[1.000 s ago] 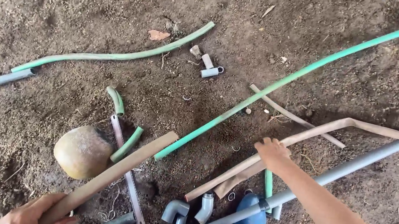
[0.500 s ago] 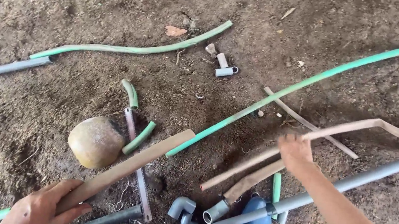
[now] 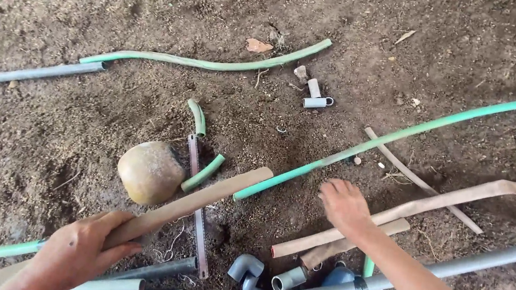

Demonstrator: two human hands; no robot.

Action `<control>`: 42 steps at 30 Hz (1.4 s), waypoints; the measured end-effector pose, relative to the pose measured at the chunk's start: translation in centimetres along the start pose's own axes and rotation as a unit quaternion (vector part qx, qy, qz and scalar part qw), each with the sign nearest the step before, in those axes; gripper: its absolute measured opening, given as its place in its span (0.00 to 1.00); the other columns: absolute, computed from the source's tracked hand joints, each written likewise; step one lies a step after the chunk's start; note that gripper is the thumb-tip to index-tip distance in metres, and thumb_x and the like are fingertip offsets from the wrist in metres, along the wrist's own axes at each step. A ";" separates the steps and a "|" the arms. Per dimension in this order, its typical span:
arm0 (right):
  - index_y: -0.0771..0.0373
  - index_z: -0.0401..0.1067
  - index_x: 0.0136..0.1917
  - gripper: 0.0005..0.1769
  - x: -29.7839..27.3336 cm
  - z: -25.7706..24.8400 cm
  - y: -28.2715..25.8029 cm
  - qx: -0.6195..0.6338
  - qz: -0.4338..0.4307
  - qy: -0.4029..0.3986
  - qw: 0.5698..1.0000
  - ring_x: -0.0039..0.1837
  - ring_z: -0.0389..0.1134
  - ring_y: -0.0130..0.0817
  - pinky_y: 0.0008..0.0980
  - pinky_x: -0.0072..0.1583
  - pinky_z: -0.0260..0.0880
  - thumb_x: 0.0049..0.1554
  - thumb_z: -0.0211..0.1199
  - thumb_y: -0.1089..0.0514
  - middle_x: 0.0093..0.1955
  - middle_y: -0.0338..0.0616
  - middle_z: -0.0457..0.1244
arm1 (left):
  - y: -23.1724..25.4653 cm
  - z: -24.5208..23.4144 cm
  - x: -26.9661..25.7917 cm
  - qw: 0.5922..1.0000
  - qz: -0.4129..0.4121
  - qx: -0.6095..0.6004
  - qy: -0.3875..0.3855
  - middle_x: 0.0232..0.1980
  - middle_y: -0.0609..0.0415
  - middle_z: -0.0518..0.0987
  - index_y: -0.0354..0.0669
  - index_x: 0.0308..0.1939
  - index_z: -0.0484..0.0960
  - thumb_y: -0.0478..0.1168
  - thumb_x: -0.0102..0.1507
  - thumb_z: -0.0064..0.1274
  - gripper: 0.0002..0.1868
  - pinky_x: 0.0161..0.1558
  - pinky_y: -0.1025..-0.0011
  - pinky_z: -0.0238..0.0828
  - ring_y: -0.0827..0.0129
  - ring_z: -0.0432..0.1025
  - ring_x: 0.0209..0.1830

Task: The person uses a knife to cut a green hose and then assembles a plumbing system by connecting a rubber hose to a grey PVC pipe fitting. They secure the connection by wrapping a string tightly around the joint.

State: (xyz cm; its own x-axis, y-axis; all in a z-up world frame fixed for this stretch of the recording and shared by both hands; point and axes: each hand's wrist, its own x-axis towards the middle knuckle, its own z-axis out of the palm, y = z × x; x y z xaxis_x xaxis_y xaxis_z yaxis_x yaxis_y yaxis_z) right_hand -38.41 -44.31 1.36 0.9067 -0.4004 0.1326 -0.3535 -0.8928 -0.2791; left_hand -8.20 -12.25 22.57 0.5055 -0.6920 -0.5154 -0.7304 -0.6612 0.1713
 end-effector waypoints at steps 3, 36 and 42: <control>0.60 0.67 0.49 0.10 4.1 -1.0 -3.4 0.068 -0.045 -0.060 0.995 0.56 0.61 0.38 0.40 0.62 0.62 0.52 0.55 0.65 0.50 0.43 0.62 | 0.2 -0.1 0.1 1.000 -0.013 -0.020 -0.007 0.28 0.65 0.84 0.59 0.45 0.77 0.57 0.46 0.60 0.25 0.28 0.75 0.77 0.75 0.79 0.22; 0.58 0.66 0.36 0.09 10.8 3.9 3.1 -0.002 0.100 -0.318 0.943 0.35 0.61 0.23 0.18 0.37 0.71 0.58 0.51 0.59 0.34 0.35 0.59 | -18.7 12.4 -1.3 0.910 0.084 0.078 0.399 0.28 0.77 0.82 0.61 0.29 0.84 0.37 0.55 0.55 0.08 0.21 0.87 0.71 0.86 0.74 0.19; 0.59 0.66 0.37 0.08 11.2 4.8 0.1 0.039 0.021 -0.246 0.968 0.36 0.63 0.27 0.24 0.41 0.72 0.57 0.52 0.56 0.33 0.37 0.61 | -14.6 6.1 -4.0 0.986 0.035 0.023 0.160 0.49 0.73 0.81 0.76 0.51 0.76 0.44 0.52 0.50 0.24 0.44 0.81 0.79 0.82 0.79 0.42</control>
State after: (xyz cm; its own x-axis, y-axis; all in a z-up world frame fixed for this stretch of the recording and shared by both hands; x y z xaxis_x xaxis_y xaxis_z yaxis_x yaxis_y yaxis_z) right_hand -27.21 -47.92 -1.71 0.8987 -0.2722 -0.3440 -0.3912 -0.8519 -0.3480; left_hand -2.36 1.88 17.03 0.5666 -0.7963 -0.2116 -0.7848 -0.5998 0.1557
